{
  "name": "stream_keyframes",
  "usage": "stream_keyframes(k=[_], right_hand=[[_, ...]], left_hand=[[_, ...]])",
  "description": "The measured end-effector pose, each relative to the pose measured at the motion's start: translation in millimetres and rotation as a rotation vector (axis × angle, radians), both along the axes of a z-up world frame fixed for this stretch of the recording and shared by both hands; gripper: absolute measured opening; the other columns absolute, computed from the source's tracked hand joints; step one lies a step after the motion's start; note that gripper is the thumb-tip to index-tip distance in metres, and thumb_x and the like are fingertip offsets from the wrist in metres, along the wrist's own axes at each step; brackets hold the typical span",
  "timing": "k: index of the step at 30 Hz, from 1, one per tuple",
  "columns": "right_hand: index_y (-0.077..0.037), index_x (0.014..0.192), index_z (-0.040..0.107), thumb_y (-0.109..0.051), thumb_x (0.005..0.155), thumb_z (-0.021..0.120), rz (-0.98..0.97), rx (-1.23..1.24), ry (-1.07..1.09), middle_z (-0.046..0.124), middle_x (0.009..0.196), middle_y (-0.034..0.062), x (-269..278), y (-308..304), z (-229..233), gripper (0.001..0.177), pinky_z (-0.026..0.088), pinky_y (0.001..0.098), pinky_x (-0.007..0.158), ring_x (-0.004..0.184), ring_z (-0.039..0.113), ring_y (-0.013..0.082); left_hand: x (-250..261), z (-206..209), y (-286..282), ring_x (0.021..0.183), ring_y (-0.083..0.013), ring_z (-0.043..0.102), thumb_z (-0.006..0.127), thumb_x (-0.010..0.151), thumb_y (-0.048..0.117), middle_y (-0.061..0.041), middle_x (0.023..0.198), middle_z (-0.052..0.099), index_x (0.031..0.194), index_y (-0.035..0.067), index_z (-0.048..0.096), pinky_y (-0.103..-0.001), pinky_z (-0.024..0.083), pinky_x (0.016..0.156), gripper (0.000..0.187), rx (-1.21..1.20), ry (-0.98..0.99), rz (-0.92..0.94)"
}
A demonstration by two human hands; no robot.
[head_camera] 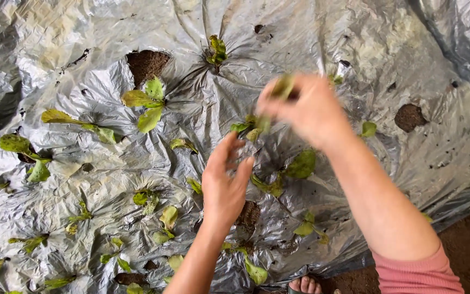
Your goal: The person plants small green seedlings into pre-cut holes in a black plastic sheet laid over soil. They pick up seedlings, place them into the holes, and press the surrounding plastic and soil around the base of each plant.
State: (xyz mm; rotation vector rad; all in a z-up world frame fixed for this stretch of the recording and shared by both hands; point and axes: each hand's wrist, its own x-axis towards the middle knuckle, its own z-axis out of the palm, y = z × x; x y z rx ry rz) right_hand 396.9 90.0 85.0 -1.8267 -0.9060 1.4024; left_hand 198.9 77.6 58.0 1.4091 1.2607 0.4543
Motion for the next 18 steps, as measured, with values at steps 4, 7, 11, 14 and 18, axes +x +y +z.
stream_keyframes(k=[4, 7, 11, 14, 18], right_hand=[[-0.012, 0.096, 0.075, -0.008, 0.095, 0.079, -0.392, 0.295, -0.191, 0.076, 0.088, -0.0001, 58.1, 57.1, -52.5, 0.006, 0.065, 0.0259, 0.072, 0.073, 0.073, 0.0102], [-0.007, 0.089, 0.076, -0.007, 0.091, 0.082, -0.470, 0.435, -0.224, 0.073, 0.070, 0.0030, 81.3, 94.3, -113.4, 0.007, 0.062, 0.0202, 0.049, 0.053, 0.069, 0.0074], [-0.019, 0.067, 0.067, -0.028, 0.073, 0.103, -0.466, 0.498, -0.711, 0.073, 0.064, -0.0095, 86.3, 126.2, -161.5, 0.037, 0.050, 0.0319, 0.065, 0.062, 0.064, 0.0045], [-0.017, 0.107, 0.069, -0.014, 0.089, 0.087, -0.564, 0.669, -0.399, 0.073, 0.073, 0.0063, 89.1, 122.5, -188.4, 0.025, 0.049, 0.0583, 0.060, 0.068, 0.076, 0.0255], [-0.021, 0.115, 0.066, -0.026, 0.095, 0.078, -0.555, 0.614, -0.267, 0.072, 0.087, 0.0028, 93.4, 117.6, -202.2, 0.023, 0.065, 0.0680, 0.081, 0.084, 0.073, 0.0306]], left_hand=[[40.9, -40.3, 43.4, 0.126, -0.0331, 0.058, 0.069, 0.093, 0.018, -0.017, 0.138, 0.061, 0.148, 0.005, 0.049, -0.050, 0.051, 0.097, 0.060, 0.299, 0.288, -0.318], [70.9, -72.1, 77.8, 0.132, -0.0396, 0.051, 0.072, 0.091, 0.018, -0.020, 0.150, 0.051, 0.149, 0.005, 0.047, -0.053, 0.047, 0.102, 0.064, 0.393, 0.417, -0.415], [101.8, -93.6, 119.7, 0.135, -0.0400, 0.049, 0.074, 0.090, 0.023, -0.020, 0.151, 0.049, 0.153, 0.006, 0.042, -0.051, 0.043, 0.107, 0.073, 0.390, 0.457, -0.423], [116.1, -96.4, 142.3, 0.150, -0.0366, 0.031, 0.071, 0.092, 0.023, -0.014, 0.159, 0.043, 0.158, 0.010, 0.033, -0.051, 0.036, 0.113, 0.077, 0.260, 0.405, -0.429], [131.8, -101.8, 162.5, 0.128, -0.0431, 0.052, 0.074, 0.094, 0.022, -0.021, 0.152, 0.039, 0.161, 0.017, 0.026, -0.058, 0.049, 0.095, 0.082, 0.192, 0.440, -0.452]])
